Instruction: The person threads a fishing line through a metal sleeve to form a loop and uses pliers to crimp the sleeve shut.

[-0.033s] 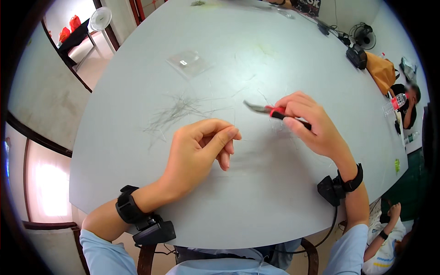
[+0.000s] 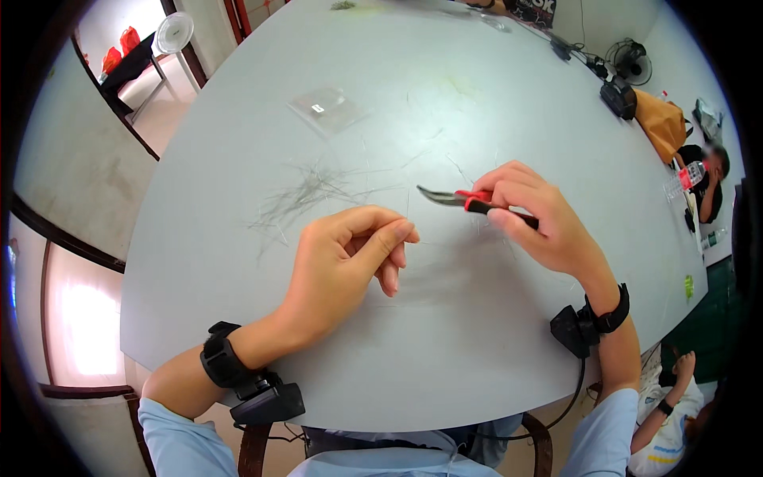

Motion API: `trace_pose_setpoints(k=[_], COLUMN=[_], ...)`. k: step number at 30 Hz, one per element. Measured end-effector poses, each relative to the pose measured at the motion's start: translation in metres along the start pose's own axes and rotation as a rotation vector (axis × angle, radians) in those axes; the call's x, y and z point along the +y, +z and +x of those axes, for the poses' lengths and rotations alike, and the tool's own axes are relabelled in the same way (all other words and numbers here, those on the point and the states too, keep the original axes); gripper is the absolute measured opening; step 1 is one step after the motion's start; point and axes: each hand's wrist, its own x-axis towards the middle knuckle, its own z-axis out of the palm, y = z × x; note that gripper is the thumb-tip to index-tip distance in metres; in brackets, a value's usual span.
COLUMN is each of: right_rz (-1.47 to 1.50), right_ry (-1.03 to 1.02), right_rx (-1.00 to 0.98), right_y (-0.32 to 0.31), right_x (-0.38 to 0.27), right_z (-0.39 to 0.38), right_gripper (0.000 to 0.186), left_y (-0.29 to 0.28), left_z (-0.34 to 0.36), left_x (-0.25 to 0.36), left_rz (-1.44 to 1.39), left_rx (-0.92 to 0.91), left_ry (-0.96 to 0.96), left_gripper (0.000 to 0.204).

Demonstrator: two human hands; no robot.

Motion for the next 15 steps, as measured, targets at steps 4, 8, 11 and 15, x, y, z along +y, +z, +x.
trace_pose_setpoints(k=[4, 8, 11, 15], right_rz=[0.197, 0.201, 0.224, 0.23], right_ry=[-0.007, -0.036, -0.038, -0.084], right_rx=[-0.055, -0.07, -0.077, -0.062], right_y=[0.0032, 0.0033, 0.0035, 0.0078], right_x=[-0.0023, -0.0009, -0.0037, -0.0056], right_z=[-0.0017, -0.0027, -0.0032, -0.002], right_gripper=[0.014, 0.014, 0.014, 0.015], left_y=[0.0008, 0.0012, 0.0013, 0.002], left_z=[0.0, 0.0002, 0.0001, -0.001], left_x=[0.0011, 0.0011, 0.0012, 0.0043], left_rz=[-0.014, -0.014, -0.005, 0.029], left_rx=[-0.003, -0.01, -0.026, -0.053], left_ry=[-0.004, -0.005, -0.011, -0.046], left_gripper=[0.019, 0.018, 0.018, 0.018])
